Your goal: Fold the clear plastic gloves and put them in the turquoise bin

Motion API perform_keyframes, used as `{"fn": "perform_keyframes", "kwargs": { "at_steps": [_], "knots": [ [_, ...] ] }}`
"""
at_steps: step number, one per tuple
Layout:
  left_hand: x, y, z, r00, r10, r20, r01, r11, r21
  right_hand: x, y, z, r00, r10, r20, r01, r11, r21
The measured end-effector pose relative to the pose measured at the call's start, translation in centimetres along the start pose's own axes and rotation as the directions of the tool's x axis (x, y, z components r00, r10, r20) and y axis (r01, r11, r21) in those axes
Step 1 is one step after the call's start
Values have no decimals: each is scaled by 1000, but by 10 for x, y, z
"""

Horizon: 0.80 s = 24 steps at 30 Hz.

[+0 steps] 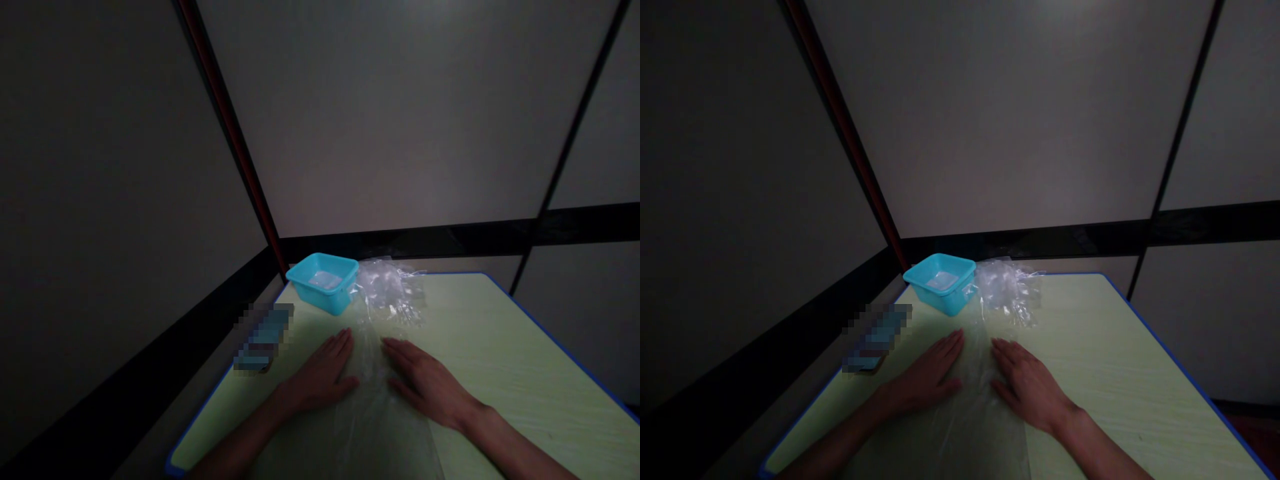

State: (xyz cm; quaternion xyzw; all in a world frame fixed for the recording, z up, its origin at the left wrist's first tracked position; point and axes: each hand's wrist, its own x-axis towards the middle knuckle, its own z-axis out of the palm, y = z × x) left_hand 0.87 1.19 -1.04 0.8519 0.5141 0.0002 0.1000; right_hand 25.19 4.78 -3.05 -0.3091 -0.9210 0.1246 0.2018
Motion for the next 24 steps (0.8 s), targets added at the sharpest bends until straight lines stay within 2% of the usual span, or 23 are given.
{"fn": "perform_keyframes", "kwargs": {
  "at_steps": [16, 24],
  "knots": [
    [6, 1, 4, 1000, 5, 9, -5, 1000, 8, 1, 2, 2, 1000, -3, 8, 3, 1000, -17],
    [2, 5, -2, 1000, -5, -1, 5, 1000, -4, 1, 1, 0, 1000, -2, 30, 4, 999, -43]
  ]
}}
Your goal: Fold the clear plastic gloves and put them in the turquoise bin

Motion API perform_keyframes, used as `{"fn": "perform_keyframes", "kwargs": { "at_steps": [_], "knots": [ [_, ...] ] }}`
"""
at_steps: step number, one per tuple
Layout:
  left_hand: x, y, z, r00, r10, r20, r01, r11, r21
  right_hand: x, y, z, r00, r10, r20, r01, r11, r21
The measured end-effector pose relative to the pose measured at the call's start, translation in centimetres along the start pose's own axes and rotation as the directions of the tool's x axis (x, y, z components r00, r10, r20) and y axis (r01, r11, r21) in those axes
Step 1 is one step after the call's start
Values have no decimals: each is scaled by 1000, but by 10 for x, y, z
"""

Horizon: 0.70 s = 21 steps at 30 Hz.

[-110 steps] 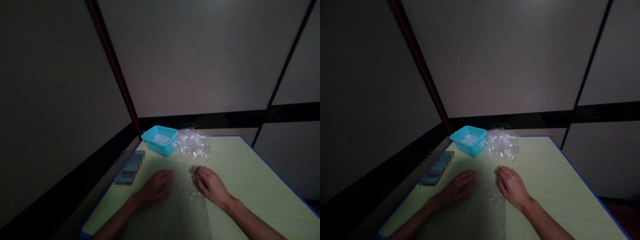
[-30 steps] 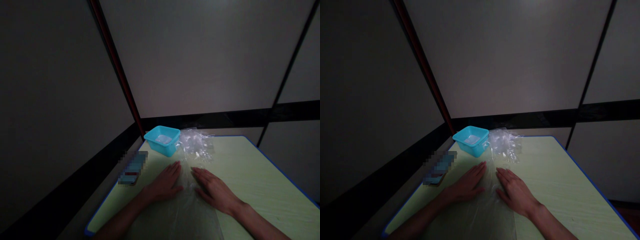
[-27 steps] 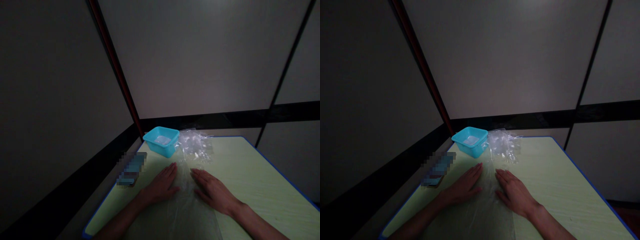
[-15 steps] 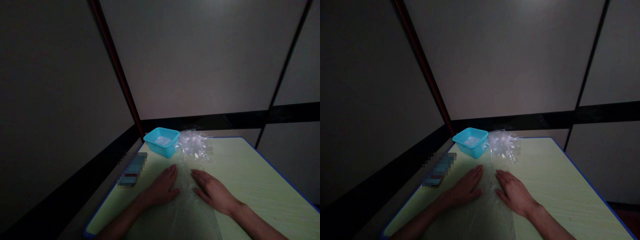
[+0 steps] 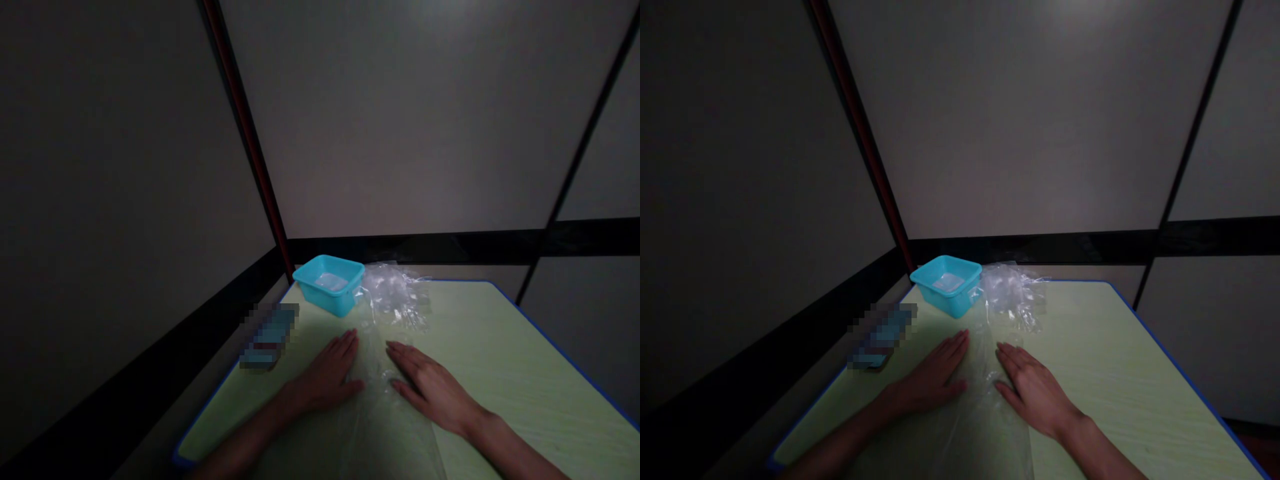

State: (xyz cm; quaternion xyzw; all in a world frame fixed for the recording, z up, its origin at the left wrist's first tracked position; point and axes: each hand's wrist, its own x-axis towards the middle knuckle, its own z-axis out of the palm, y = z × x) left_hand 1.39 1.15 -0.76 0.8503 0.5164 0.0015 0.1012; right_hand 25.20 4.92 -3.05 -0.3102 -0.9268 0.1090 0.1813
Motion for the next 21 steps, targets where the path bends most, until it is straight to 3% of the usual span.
{"fn": "perform_keyframes", "kwargs": {
  "at_steps": [12, 21],
  "knots": [
    [-14, 0, 2, 1000, 31, -2, -31, 999, -10, 0, -1, -1, 998, 2, 56, 0, 1000, -31],
    [-16, -4, 6, 998, 11, 57, -12, 1000, 17, -3, 1, 2, 992, -27, 122, 31, 999, -31]
  ]
}}
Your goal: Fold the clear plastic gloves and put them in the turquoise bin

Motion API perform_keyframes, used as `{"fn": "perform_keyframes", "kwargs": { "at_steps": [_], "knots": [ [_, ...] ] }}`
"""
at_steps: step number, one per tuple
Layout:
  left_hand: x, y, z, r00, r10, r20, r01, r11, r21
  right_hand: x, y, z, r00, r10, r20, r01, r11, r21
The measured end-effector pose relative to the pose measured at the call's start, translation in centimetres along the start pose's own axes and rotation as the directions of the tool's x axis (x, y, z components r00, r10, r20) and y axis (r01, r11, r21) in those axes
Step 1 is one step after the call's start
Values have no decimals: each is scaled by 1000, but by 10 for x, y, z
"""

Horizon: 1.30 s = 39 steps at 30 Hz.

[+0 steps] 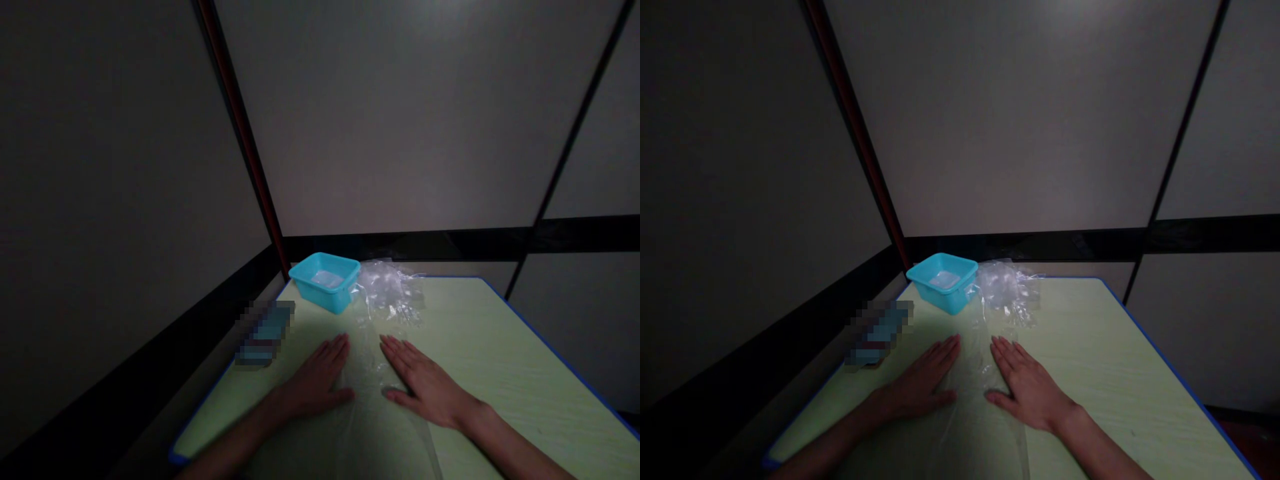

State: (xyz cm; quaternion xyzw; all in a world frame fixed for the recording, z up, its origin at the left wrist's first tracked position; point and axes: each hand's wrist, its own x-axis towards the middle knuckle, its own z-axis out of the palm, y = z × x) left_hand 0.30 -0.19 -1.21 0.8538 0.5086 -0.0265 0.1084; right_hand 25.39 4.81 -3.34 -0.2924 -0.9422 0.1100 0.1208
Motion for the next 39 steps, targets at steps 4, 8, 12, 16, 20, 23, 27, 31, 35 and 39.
{"fn": "perform_keyframes", "kwargs": {
  "at_steps": [4, 8, 12, 16, 20, 23, 27, 31, 35, 39],
  "knots": [
    [3, 1, -4, 1000, -15, 12, 15, 1000, 21, -1, 3, 4, 1000, 3, 18, -2, 1000, -12],
    [0, 9, -7, 999, 20, -31, -19, 1000, 16, 0, 1, 1, 1000, -17, -9, 17, 1000, -6],
    [-5, 23, -8, 988, 152, -38, -152, 988, -7, 0, -3, -2, 998, -55, -10, 55, 998, 1],
    [-5, 33, -5, 973, 230, -13, -230, 973, -32, -1, -4, 0, 997, -68, 32, 68, 998, -12],
    [-2, 32, 0, 966, 260, -5, -260, 965, -40, -1, -4, 1, 998, -49, 46, 50, 998, -23],
    [-1, 32, 1, 959, 279, -45, -281, 959, -36, -1, -4, 1, 999, -40, 23, 40, 999, -10],
    [3, 37, -2, 941, 334, -48, -336, 941, -40, -1, -5, 2, 999, -33, -3, 33, 999, -2],
    [6, 42, -5, 937, 349, -16, -349, 935, -62, -2, -3, 4, 998, -52, -18, 52, 999, -8],
    [7, 44, -9, 938, 348, 9, -347, 936, -67, -2, -1, 6, 998, -64, -26, 63, 998, -20],
    [7, 43, -12, 945, 326, -24, -327, 943, -64, -2, -1, 5, 998, -56, -9, 56, 998, -21]
  ]
}}
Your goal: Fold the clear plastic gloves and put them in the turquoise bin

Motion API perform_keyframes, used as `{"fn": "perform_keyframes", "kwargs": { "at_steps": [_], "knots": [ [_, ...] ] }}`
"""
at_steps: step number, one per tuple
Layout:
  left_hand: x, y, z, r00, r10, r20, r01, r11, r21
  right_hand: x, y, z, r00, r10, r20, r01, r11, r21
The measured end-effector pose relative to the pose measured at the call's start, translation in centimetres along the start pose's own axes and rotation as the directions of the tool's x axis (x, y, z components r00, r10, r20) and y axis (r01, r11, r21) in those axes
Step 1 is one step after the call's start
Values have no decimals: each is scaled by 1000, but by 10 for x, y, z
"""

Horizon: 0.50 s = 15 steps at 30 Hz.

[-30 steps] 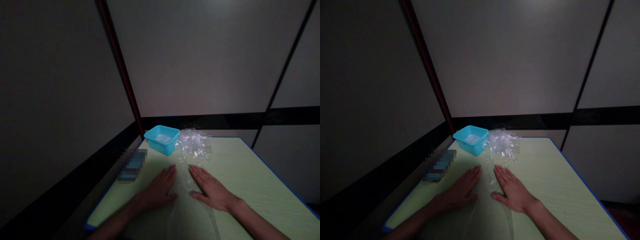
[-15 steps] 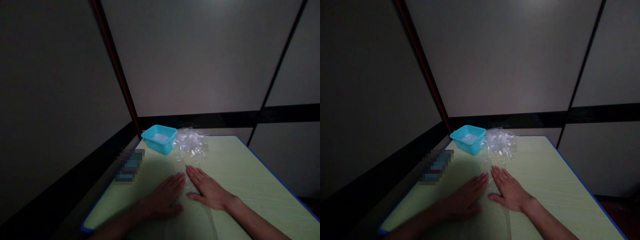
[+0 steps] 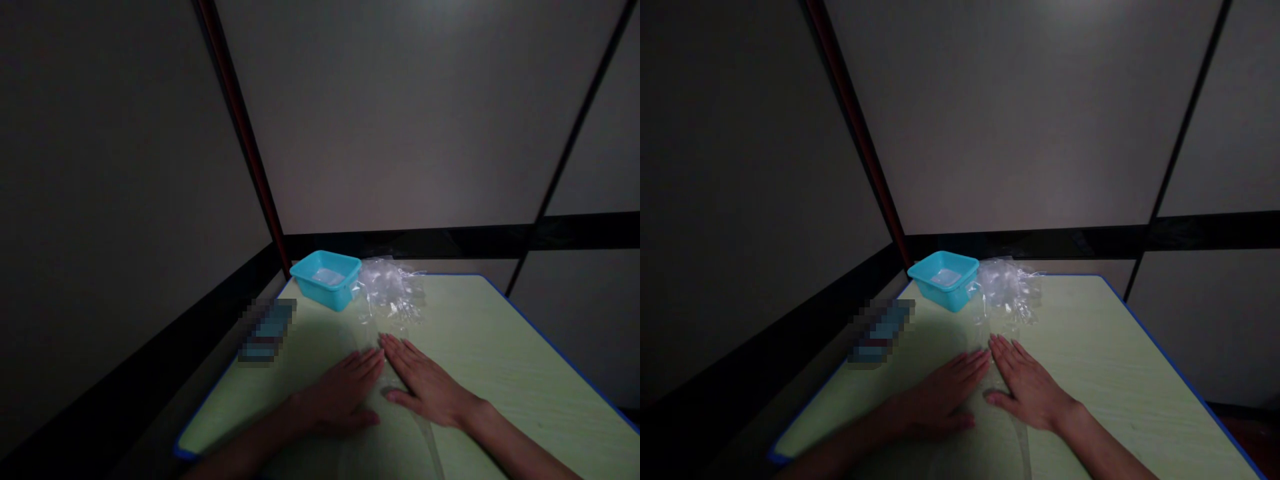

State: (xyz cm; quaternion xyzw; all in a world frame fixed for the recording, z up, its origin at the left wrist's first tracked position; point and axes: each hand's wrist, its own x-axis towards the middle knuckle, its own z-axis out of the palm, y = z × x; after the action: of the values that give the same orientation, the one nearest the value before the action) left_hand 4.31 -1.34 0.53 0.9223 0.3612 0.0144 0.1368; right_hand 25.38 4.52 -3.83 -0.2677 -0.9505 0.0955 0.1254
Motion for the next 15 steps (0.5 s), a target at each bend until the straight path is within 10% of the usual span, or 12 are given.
{"fn": "perform_keyframes", "kwargs": {
  "at_steps": [15],
  "knots": [
    [-6, -8, 9, 998, -57, 7, 57, 998, 19, -1, 3, 3, 1000, -10, -4, 10, 1000, 11]
  ]
}}
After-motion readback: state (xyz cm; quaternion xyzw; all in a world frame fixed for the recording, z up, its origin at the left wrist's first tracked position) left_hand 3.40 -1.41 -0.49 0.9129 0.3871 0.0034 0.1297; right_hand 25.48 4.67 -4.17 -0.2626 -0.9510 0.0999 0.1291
